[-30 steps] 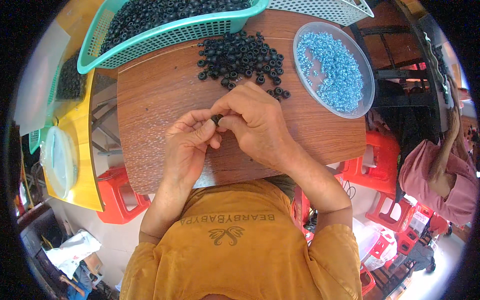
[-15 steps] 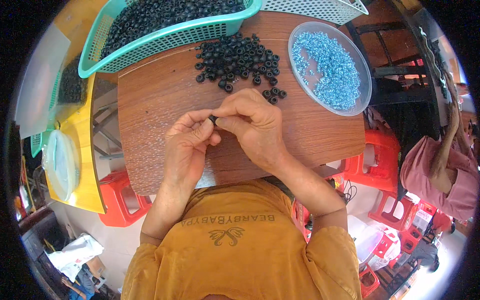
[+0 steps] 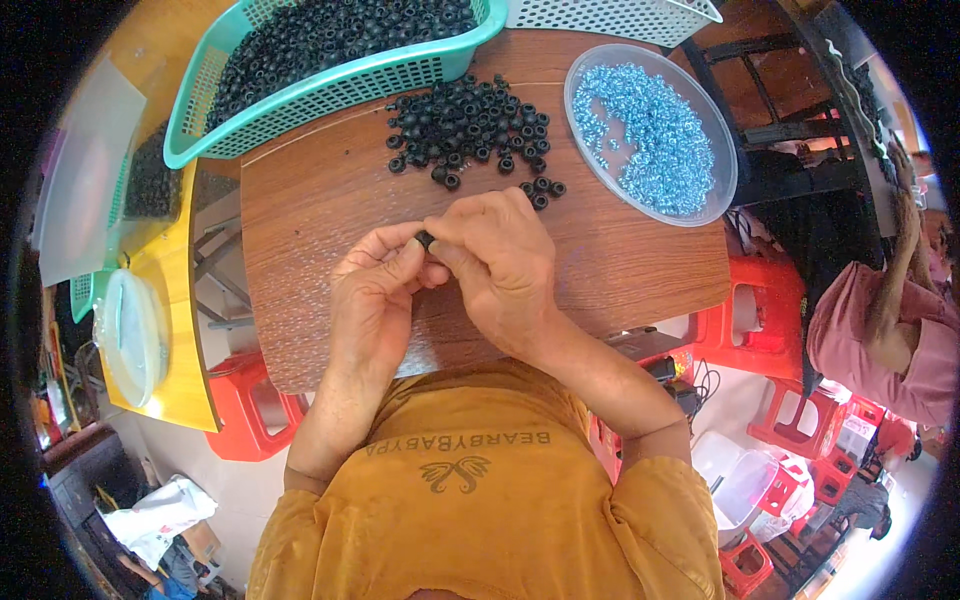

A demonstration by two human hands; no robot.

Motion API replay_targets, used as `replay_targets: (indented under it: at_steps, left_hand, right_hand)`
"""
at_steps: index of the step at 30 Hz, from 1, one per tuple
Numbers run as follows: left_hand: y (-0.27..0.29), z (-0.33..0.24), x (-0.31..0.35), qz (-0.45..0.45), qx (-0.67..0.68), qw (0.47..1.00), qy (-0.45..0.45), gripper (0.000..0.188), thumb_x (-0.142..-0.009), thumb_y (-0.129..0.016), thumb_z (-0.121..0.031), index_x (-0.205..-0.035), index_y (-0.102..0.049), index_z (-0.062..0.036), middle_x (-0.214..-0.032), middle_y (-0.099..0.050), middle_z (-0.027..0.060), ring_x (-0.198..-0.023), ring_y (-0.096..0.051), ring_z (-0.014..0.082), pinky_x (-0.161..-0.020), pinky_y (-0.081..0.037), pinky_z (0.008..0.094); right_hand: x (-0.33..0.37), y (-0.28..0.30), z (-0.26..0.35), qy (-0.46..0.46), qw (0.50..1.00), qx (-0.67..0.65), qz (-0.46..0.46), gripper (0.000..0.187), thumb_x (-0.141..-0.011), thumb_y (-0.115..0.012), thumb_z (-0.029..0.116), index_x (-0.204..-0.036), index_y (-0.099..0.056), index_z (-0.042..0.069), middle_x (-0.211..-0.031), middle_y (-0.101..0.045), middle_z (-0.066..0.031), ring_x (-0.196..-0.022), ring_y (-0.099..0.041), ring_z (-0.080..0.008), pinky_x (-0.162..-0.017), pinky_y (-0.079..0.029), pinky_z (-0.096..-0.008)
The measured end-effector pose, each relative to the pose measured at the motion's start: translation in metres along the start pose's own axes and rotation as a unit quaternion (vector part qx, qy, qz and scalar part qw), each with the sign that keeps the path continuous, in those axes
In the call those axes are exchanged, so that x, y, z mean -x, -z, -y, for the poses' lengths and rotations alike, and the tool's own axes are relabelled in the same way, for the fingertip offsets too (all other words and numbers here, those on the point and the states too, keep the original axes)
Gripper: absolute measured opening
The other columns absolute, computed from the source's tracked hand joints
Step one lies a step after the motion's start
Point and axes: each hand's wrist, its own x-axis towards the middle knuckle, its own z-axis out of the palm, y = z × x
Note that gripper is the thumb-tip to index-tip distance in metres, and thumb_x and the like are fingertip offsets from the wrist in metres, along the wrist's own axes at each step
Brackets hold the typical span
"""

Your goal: The person repeatedly picks small black plastic rings and light blue metallic pins from a table and inserts the pins into the rings by hand. The assembled units are placed back onto the table surface. The person handles the components one at a time throughout the clip.

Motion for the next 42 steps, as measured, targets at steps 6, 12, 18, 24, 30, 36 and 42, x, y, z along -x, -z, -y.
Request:
replay_targets:
  at_steps: [6, 12, 18, 24, 30, 36, 42]
  left_hand:
    - [-0.002, -0.002, 0.001, 0.001, 0.018, 1.000, 0.019, 0.013, -0.085, -0.059, -0.005, -0.095, -0.059, 0.0035, -0.087, -0.063, 0.0096, -0.072, -0.060, 0.0144, -0.070, -0.049, 0.0248]
    - [-0.005, -0.004, 0.001, -0.016, 0.020, 0.999, 0.030, 0.012, -0.084, -0.060, -0.007, -0.093, -0.059, 0.0014, -0.086, -0.063, 0.0079, -0.075, -0.059, 0.0139, -0.072, -0.047, 0.0252]
    - [-0.003, -0.005, 0.002, 0.007, 0.020, 0.998, 0.062, 0.014, -0.084, -0.061, -0.011, -0.091, -0.061, 0.0004, -0.084, -0.063, 0.0077, -0.076, -0.060, 0.0147, -0.074, -0.046, 0.0278]
    - [-0.004, -0.012, -0.001, 0.070, 0.013, 0.993, 0.097, 0.018, -0.086, -0.059, -0.015, -0.089, -0.061, 0.0018, -0.083, -0.064, 0.0098, -0.075, -0.062, 0.0171, -0.072, -0.047, 0.0293]
    - [0.001, -0.003, -0.003, 0.079, -0.011, 0.995, 0.062, 0.018, -0.086, -0.058, -0.013, -0.083, -0.061, 0.0047, -0.077, -0.064, 0.0116, -0.070, -0.063, 0.0204, -0.071, -0.048, 0.0299]
    - [0.000, 0.000, -0.002, 0.074, 0.006, 0.995, 0.059, 0.017, -0.085, -0.058, -0.011, -0.081, -0.060, 0.0062, -0.075, -0.063, 0.0131, -0.068, -0.062, 0.0215, -0.066, -0.049, 0.0320]
    - [0.004, 0.008, 0.002, 0.056, 0.026, 0.994, 0.092, 0.016, -0.083, -0.060, -0.010, -0.084, -0.061, 0.0053, -0.076, -0.063, 0.0114, -0.068, -0.061, 0.0210, -0.066, -0.047, 0.0301]
  right_hand:
    - [0.003, 0.000, -0.002, 0.067, 0.997, 0.040, 0.002, 0.030, -0.064, -0.066, -0.005, -0.093, -0.061, 0.003, -0.086, -0.059, -0.0103, -0.073, -0.053, -0.0269, -0.062, -0.042, -0.0347]
    - [-0.002, 0.000, -0.002, 0.100, 0.993, 0.058, 0.003, 0.035, -0.059, -0.069, -0.004, -0.092, -0.058, -0.001, -0.087, -0.058, -0.0129, -0.072, -0.052, -0.0287, -0.060, -0.042, -0.0359]
    - [-0.001, 0.000, -0.006, 0.146, 0.985, 0.085, -0.026, 0.036, -0.056, -0.069, -0.004, -0.090, -0.057, -0.002, -0.085, -0.057, -0.0143, -0.070, -0.052, -0.0296, -0.058, -0.042, -0.0355]
    - [-0.004, 0.003, -0.014, 0.167, 0.982, 0.081, -0.026, 0.032, -0.060, -0.070, -0.001, -0.089, -0.057, -0.003, -0.082, -0.056, -0.0148, -0.066, -0.051, -0.0294, -0.055, -0.042, -0.0354]
    - [-0.003, 0.006, -0.016, 0.187, 0.980, 0.060, 0.002, 0.032, -0.060, -0.071, 0.002, -0.087, -0.056, -0.004, -0.077, -0.054, -0.0144, -0.063, -0.049, -0.0292, -0.053, -0.040, -0.0355]
    - [-0.002, 0.005, -0.017, 0.200, 0.979, 0.037, 0.016, 0.031, -0.057, -0.071, 0.002, -0.083, -0.055, -0.004, -0.073, -0.052, -0.0141, -0.059, -0.048, -0.0278, -0.049, -0.038, -0.0352]
    - [0.008, 0.003, -0.017, 0.213, 0.975, 0.063, 0.020, 0.032, -0.056, -0.071, 0.003, -0.082, -0.054, -0.004, -0.073, -0.052, -0.0134, -0.059, -0.048, -0.0272, -0.049, -0.039, -0.0344]
